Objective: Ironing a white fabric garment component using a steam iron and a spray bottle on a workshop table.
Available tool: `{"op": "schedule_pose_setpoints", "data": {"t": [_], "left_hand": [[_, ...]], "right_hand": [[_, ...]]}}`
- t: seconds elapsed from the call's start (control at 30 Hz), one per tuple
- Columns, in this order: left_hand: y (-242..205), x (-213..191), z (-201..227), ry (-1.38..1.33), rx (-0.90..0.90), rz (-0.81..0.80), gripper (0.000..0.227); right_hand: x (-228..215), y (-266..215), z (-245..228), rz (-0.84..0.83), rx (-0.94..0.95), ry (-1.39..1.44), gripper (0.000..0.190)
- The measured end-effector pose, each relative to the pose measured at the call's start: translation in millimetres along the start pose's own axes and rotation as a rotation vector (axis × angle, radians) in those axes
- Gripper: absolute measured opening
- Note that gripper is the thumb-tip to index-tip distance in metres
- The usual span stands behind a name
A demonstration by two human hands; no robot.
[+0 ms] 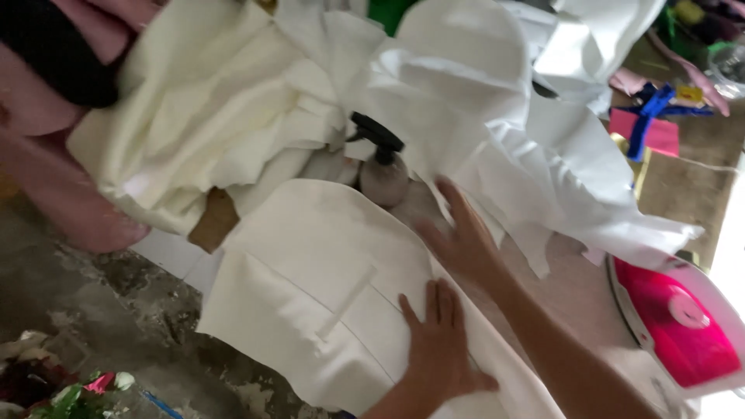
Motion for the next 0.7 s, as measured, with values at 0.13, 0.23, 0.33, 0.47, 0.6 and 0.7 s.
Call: {"op": "schedule_pose_setpoints", "data": {"t": [0.13,0.23,0.33,0.47,0.6,0.7], "left_hand": [[-1,5,-1,0.039,-0.007,-0.062,0.158],[0,9,-1,0.077,0.003,-0.009,0.157],[-5,-8,0,0.036,-0.001,-0.077,0.153],[-4,-5,0,0.062,0.008,-0.128,0.148],[-6,-5,2,0.079,0.016,-0.137,0.150],[-4,-9,3,0.121,-0.027,-0.178,0.154]], "right_hand": [[59,96,12,-0.037,0.040,0.013,0.078],[51,100,-8,-0.015,0.092,0.043,0.048],[6,65,-27,0.100,0.118,0.132,0.031],[-81,-11,-2,0.508,0.126,0.400,0.025],[-153,-116,-15,0.458,0.125,1.186,0.036],[-158,-194,9,0.102,0.353,0.825,0.033]]}}
Point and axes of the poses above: each hand's wrist, its own y-axis towards the middle knuckle, its own x-axis out of the palm, z = x × y, the point moved 4 cm from there along y, towards the middle knuckle, and after that the axes turned 3 degrees about -y, right-handed, at the moved point
